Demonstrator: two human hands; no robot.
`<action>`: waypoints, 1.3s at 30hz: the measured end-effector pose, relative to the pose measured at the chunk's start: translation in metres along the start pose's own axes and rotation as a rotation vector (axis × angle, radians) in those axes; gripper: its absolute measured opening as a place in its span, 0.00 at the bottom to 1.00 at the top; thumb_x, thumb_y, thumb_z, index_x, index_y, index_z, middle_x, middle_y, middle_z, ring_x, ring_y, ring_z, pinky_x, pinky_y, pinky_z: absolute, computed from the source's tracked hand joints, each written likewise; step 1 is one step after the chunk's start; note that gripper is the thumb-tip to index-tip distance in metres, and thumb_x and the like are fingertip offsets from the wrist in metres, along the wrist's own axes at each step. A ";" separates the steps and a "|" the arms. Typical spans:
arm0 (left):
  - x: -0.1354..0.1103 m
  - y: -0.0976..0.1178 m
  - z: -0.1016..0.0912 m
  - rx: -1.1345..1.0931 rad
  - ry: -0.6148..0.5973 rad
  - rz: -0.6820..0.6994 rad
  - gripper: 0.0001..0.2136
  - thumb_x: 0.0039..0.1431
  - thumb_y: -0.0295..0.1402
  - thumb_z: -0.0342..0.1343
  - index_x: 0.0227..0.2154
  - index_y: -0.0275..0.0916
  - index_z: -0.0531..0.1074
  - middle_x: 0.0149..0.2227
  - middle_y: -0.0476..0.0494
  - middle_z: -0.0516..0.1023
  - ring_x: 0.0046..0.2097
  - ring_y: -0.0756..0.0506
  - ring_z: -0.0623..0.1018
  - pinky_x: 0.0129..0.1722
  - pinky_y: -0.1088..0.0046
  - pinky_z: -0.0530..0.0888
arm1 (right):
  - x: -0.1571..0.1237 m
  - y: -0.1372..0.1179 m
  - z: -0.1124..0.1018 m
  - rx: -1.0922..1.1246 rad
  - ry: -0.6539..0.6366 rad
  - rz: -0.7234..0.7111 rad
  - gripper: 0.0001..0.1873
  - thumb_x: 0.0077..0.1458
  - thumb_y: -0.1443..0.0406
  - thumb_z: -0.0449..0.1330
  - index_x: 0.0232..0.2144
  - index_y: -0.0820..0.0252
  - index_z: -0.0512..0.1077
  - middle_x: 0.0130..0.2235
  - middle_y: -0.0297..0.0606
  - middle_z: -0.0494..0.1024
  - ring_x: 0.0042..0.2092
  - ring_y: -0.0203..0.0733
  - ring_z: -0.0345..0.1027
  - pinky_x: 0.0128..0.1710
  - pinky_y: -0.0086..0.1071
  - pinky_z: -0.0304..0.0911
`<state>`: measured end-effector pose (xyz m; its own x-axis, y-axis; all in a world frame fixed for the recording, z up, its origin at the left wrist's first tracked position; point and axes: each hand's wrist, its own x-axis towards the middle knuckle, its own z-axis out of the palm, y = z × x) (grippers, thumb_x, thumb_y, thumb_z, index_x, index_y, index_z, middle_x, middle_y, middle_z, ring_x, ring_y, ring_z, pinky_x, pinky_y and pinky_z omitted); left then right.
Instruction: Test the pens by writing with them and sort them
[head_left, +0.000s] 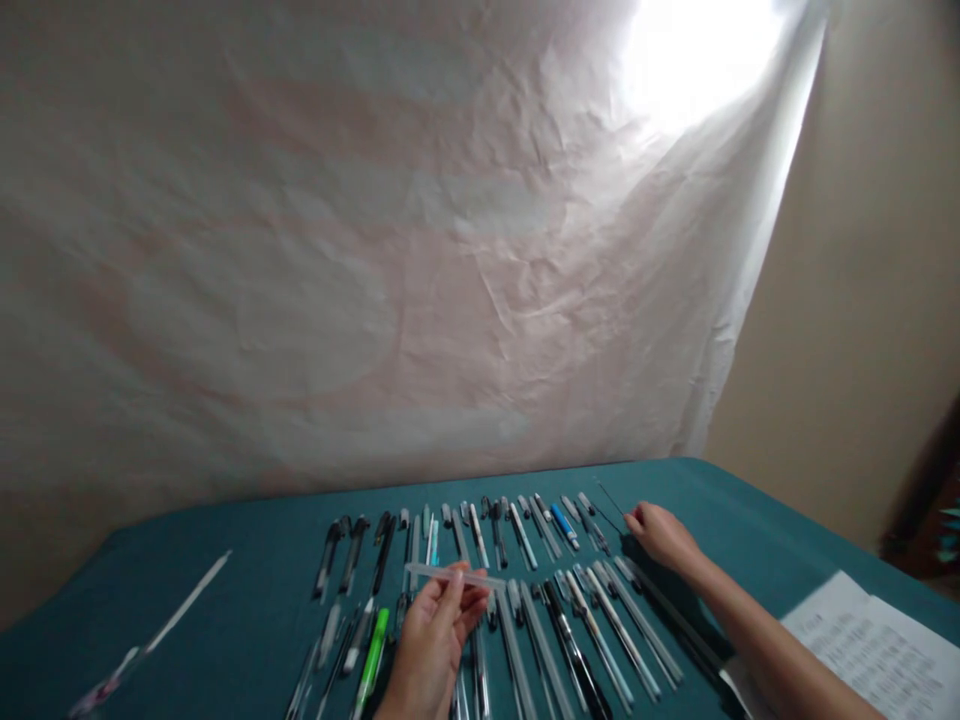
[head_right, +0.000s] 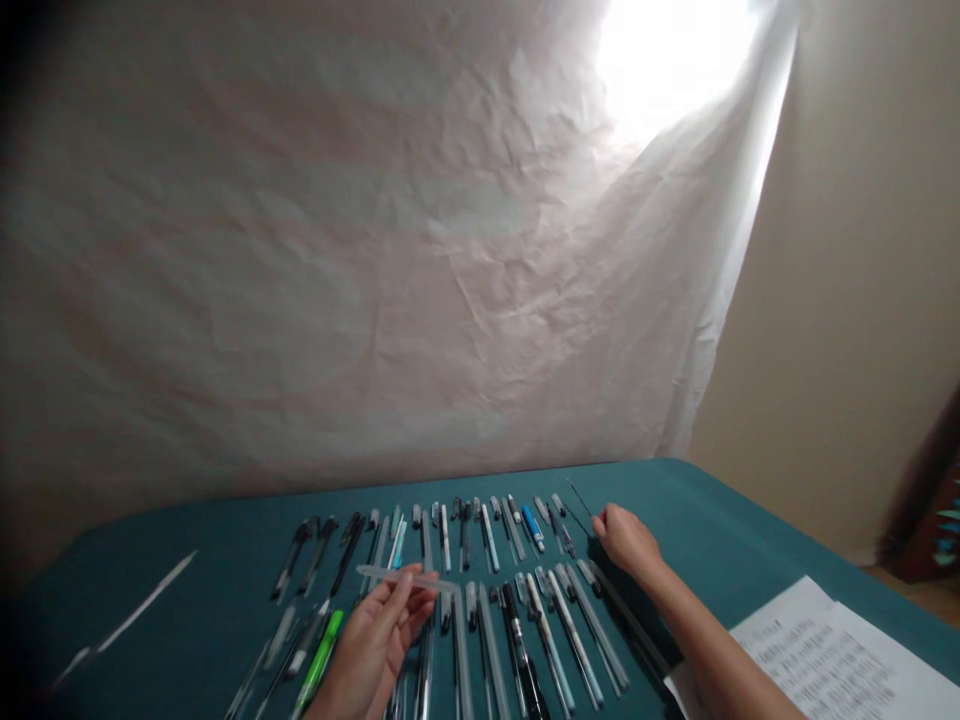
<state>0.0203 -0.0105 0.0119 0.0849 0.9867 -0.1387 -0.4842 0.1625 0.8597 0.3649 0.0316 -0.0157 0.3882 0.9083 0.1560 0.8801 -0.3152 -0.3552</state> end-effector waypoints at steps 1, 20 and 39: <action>0.001 0.000 -0.002 -0.029 -0.001 -0.001 0.06 0.57 0.23 0.48 0.36 0.30 0.68 0.36 0.36 0.77 0.33 0.50 0.77 0.37 0.74 0.75 | 0.000 -0.004 -0.006 0.031 0.002 -0.033 0.15 0.52 0.61 0.48 0.25 0.64 0.71 0.28 0.47 0.76 0.31 0.43 0.69 0.28 0.29 0.55; 0.008 -0.001 -0.009 -0.178 0.023 -0.017 0.03 0.56 0.25 0.51 0.31 0.32 0.69 0.33 0.37 0.77 0.35 0.49 0.77 0.38 0.75 0.75 | -0.081 -0.108 -0.075 0.322 -0.358 -0.617 0.12 0.51 0.61 0.53 0.30 0.58 0.75 0.27 0.34 0.73 0.26 0.32 0.60 0.25 0.23 0.53; 0.003 -0.005 -0.006 -0.137 -0.045 -0.008 0.03 0.56 0.27 0.51 0.33 0.33 0.68 0.33 0.38 0.77 0.36 0.49 0.77 0.41 0.72 0.74 | -0.092 -0.121 -0.076 0.223 -0.318 -0.704 0.10 0.50 0.64 0.53 0.29 0.57 0.76 0.28 0.35 0.75 0.28 0.34 0.65 0.28 0.24 0.55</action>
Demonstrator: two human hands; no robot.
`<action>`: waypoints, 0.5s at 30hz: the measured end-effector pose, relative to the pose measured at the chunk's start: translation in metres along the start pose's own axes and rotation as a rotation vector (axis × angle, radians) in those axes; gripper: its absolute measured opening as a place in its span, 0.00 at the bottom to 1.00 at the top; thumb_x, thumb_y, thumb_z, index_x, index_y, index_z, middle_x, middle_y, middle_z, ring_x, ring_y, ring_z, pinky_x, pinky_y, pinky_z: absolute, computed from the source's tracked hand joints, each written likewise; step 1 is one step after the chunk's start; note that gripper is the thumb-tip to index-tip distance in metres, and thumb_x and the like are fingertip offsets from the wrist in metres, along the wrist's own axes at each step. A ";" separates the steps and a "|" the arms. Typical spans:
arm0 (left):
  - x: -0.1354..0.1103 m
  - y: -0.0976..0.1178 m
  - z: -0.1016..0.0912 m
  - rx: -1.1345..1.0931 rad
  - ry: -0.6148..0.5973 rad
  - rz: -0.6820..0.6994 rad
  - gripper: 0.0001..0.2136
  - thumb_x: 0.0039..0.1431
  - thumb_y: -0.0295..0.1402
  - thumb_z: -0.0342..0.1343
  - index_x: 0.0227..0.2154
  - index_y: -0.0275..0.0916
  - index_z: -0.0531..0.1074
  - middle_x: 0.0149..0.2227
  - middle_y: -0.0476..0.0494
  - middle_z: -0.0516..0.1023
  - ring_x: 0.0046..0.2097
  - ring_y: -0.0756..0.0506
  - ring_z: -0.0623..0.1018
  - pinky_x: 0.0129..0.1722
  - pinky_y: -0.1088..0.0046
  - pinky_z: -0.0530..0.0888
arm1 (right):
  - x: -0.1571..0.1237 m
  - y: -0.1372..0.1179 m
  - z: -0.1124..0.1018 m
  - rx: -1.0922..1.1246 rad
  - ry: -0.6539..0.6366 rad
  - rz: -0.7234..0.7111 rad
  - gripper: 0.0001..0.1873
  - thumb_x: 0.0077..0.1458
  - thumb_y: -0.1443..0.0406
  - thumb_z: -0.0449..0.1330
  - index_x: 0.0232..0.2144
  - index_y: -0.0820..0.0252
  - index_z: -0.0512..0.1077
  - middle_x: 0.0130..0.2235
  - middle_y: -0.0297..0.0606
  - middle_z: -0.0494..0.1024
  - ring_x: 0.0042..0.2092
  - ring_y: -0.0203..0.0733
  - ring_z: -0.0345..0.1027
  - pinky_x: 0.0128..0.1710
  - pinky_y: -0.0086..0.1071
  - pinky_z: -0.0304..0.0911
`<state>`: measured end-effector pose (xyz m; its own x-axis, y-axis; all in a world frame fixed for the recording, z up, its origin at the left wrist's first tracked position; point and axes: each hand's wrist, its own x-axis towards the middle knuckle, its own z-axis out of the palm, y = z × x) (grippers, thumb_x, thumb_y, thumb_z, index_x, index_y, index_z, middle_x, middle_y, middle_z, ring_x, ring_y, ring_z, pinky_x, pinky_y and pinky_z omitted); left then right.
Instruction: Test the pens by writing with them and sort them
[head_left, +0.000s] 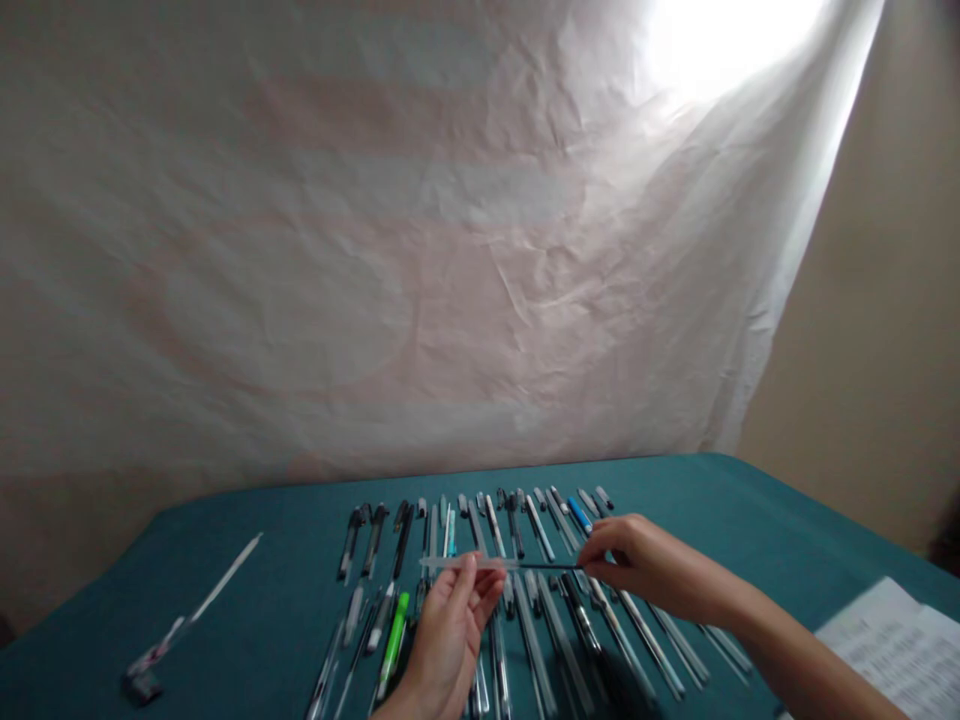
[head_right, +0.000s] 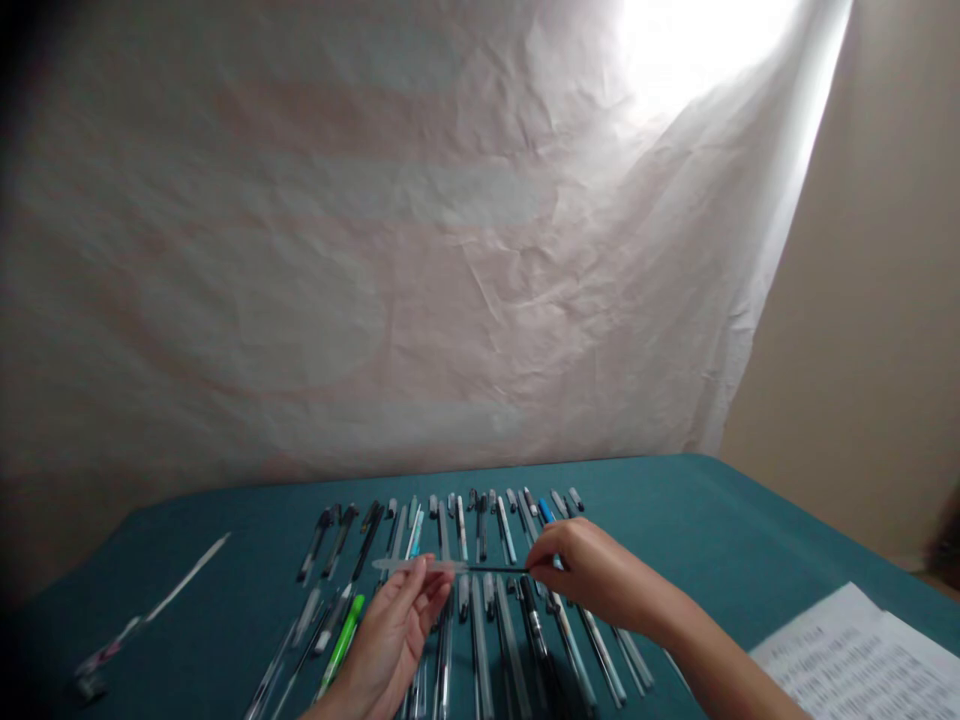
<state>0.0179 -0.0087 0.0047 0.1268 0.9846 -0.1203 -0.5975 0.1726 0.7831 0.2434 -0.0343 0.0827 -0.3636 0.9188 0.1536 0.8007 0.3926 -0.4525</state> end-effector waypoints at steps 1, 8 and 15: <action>0.000 0.000 0.000 -0.006 0.004 -0.003 0.03 0.56 0.27 0.52 0.33 0.33 0.68 0.33 0.38 0.77 0.35 0.49 0.77 0.41 0.72 0.74 | 0.000 -0.002 0.000 -0.012 0.008 -0.003 0.10 0.51 0.64 0.54 0.29 0.56 0.76 0.28 0.35 0.75 0.28 0.34 0.65 0.28 0.24 0.56; -0.001 0.002 0.002 -0.015 0.020 -0.028 0.03 0.55 0.26 0.53 0.32 0.32 0.69 0.31 0.39 0.76 0.34 0.49 0.77 0.37 0.74 0.75 | -0.001 -0.004 0.000 -0.024 0.040 -0.035 0.10 0.51 0.64 0.54 0.29 0.55 0.76 0.29 0.36 0.75 0.29 0.35 0.66 0.29 0.25 0.57; -0.009 0.003 0.010 -0.056 0.009 -0.140 0.03 0.54 0.24 0.53 0.32 0.31 0.70 0.30 0.41 0.76 0.31 0.50 0.77 0.33 0.76 0.76 | 0.000 -0.015 0.005 0.084 0.063 -0.025 0.09 0.50 0.64 0.55 0.29 0.58 0.75 0.27 0.35 0.75 0.26 0.34 0.65 0.27 0.25 0.58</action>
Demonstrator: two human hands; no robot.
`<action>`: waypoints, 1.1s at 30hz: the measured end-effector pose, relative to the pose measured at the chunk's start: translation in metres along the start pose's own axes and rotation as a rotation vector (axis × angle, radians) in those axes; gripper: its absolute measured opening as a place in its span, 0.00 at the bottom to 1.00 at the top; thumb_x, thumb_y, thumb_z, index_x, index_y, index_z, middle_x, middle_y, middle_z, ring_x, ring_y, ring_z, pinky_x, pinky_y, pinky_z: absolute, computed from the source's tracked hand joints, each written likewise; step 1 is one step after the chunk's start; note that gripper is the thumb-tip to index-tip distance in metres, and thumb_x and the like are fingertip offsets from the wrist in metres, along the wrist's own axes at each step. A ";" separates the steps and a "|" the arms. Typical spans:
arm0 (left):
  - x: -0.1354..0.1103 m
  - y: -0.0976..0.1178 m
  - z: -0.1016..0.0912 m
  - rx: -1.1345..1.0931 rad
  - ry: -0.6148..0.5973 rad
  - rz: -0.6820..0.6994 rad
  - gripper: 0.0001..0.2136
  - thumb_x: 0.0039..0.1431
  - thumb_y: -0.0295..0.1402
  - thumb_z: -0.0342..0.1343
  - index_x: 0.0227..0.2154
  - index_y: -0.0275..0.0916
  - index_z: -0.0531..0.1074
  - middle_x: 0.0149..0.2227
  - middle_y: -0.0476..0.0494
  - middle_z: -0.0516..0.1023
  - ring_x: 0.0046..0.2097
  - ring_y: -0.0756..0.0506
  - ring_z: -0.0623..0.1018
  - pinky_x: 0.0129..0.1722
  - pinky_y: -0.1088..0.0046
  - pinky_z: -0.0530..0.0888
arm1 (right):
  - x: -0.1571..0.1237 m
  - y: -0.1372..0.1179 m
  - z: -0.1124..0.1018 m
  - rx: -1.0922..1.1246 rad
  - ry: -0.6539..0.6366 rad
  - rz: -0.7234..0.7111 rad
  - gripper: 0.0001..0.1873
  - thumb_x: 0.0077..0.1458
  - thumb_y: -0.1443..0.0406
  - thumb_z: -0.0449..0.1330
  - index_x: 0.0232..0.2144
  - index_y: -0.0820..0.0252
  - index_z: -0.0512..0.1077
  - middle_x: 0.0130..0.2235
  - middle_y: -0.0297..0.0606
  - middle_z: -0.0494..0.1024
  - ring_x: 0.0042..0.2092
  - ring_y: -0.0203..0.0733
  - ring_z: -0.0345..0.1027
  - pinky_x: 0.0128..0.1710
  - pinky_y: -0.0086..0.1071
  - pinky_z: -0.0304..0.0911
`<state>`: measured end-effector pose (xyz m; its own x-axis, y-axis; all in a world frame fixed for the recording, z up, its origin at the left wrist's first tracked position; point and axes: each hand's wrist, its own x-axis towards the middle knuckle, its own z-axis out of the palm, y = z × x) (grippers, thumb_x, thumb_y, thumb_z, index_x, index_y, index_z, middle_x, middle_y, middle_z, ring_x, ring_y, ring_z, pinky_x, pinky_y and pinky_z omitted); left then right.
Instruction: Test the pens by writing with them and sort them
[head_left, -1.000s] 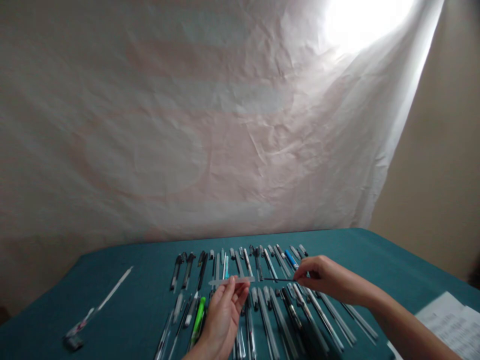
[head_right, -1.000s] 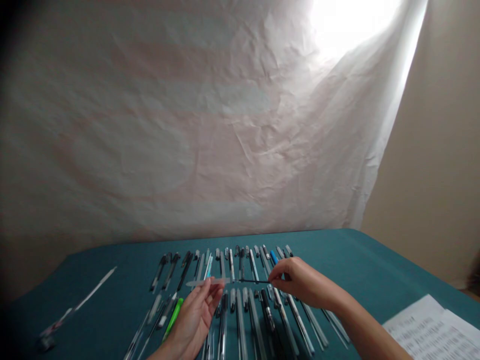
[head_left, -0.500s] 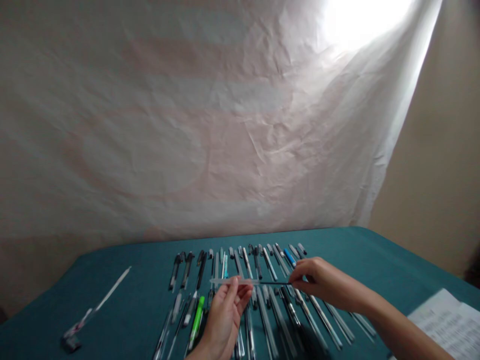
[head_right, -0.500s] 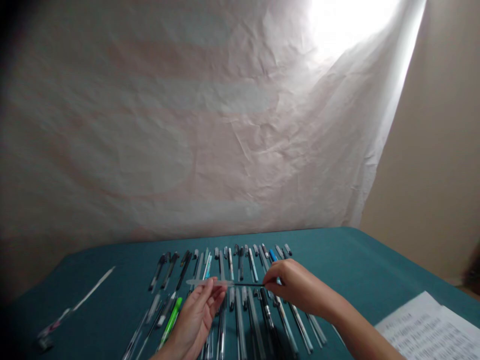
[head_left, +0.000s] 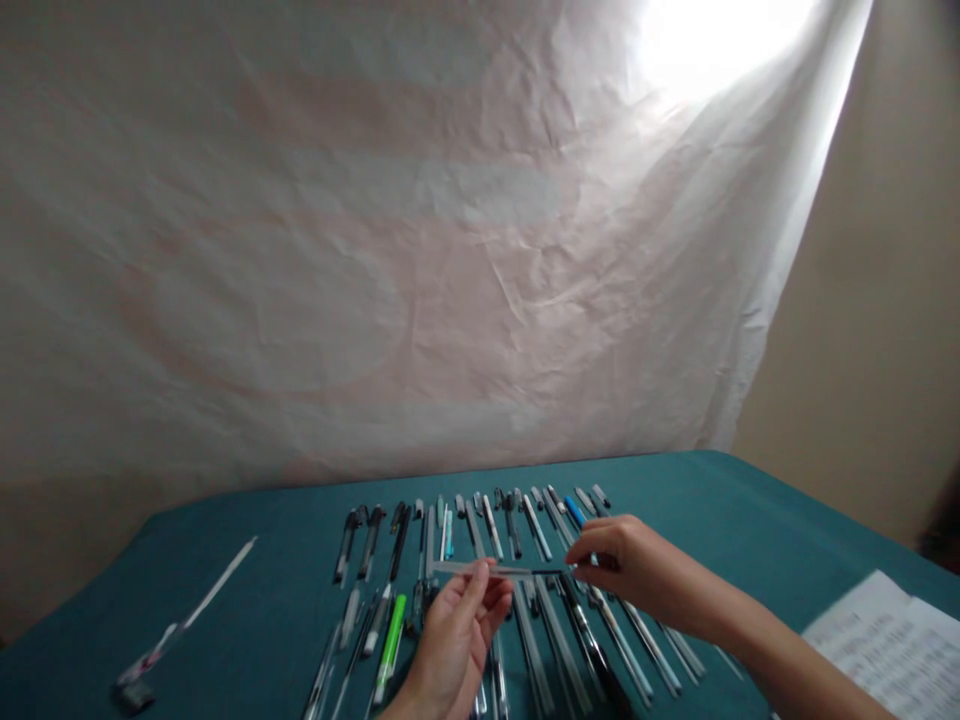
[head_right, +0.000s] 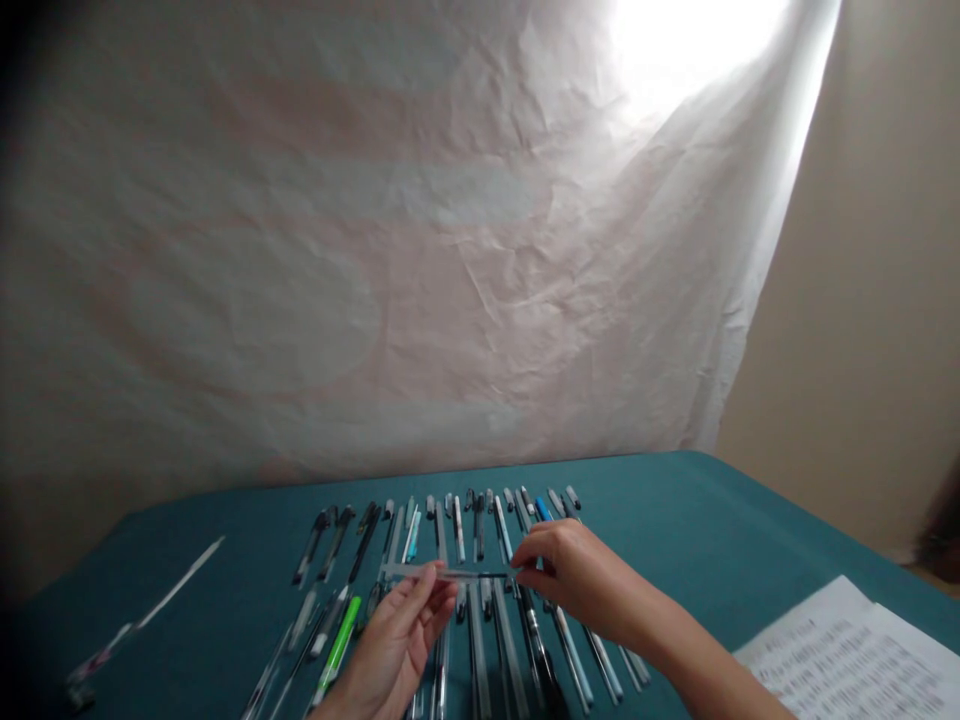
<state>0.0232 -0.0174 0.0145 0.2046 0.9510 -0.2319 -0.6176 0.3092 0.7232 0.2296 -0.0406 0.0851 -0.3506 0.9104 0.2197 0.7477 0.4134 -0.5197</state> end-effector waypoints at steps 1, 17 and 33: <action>-0.001 0.000 0.001 -0.005 0.000 -0.015 0.03 0.54 0.23 0.53 0.32 0.31 0.70 0.30 0.41 0.76 0.31 0.50 0.77 0.32 0.77 0.76 | 0.000 -0.001 0.000 0.067 -0.008 0.008 0.09 0.50 0.64 0.55 0.31 0.58 0.75 0.28 0.35 0.75 0.27 0.34 0.66 0.27 0.24 0.59; 0.003 0.006 0.002 -0.108 0.101 -0.138 0.05 0.56 0.20 0.48 0.31 0.30 0.68 0.28 0.40 0.77 0.29 0.50 0.78 0.27 0.80 0.77 | 0.010 0.183 0.012 -0.136 0.281 0.370 0.18 0.50 0.66 0.49 0.41 0.63 0.72 0.38 0.45 0.74 0.40 0.45 0.67 0.42 0.34 0.59; 0.007 0.001 -0.004 -0.121 0.036 -0.170 0.04 0.55 0.20 0.50 0.33 0.30 0.68 0.31 0.38 0.77 0.30 0.50 0.78 0.30 0.79 0.77 | 0.005 0.208 0.028 -0.331 0.162 0.334 0.22 0.53 0.70 0.46 0.50 0.57 0.65 0.39 0.41 0.67 0.40 0.40 0.62 0.42 0.28 0.55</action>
<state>0.0208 -0.0107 0.0113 0.2874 0.8841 -0.3685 -0.6634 0.4612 0.5892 0.3679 0.0499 -0.0447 0.0112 0.9743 0.2252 0.9525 0.0581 -0.2989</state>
